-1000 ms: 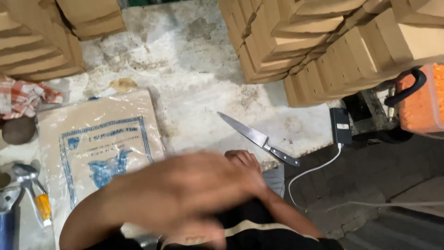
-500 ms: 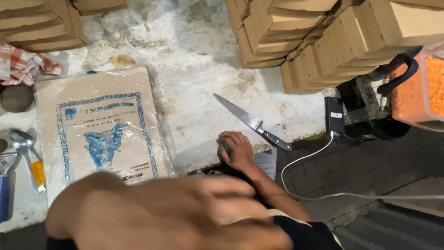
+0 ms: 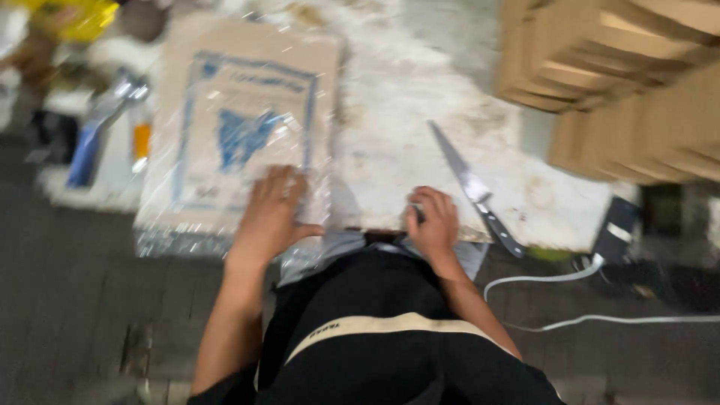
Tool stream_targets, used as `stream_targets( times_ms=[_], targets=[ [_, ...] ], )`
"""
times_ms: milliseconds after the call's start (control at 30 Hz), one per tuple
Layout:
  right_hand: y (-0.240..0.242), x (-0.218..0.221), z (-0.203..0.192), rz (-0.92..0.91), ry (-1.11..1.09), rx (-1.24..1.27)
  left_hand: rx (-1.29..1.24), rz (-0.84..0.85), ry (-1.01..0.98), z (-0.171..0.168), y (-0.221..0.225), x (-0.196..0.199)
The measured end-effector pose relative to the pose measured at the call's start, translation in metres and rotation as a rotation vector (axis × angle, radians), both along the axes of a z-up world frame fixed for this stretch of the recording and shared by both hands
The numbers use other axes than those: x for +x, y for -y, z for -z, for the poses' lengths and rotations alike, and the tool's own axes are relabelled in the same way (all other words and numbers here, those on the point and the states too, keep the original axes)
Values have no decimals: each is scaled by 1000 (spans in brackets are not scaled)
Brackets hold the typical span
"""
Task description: Lining small cardboard boxes with folded paper inserts
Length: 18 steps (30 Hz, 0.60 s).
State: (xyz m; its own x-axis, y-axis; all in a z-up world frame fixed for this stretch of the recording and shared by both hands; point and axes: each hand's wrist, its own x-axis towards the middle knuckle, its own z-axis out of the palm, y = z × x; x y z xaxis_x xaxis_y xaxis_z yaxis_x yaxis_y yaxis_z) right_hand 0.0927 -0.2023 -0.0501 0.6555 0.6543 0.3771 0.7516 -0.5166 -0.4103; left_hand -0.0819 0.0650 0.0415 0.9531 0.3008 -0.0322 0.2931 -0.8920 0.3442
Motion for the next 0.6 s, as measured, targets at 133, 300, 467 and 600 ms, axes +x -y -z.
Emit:
stream_targets(
  times_ms=[133,300,467,600],
  targets=[
    [0,0,8,18,98,7,-26,40,-42,15,14,-18],
    [0,-2,10,11,134,40,69,9,16,32,23,-61],
    [5,2,14,-64,180,62,131,-245,-126,58,15,-127],
    [8,4,23,-94,195,104,62,-486,-60,73,21,-145]
  ],
)
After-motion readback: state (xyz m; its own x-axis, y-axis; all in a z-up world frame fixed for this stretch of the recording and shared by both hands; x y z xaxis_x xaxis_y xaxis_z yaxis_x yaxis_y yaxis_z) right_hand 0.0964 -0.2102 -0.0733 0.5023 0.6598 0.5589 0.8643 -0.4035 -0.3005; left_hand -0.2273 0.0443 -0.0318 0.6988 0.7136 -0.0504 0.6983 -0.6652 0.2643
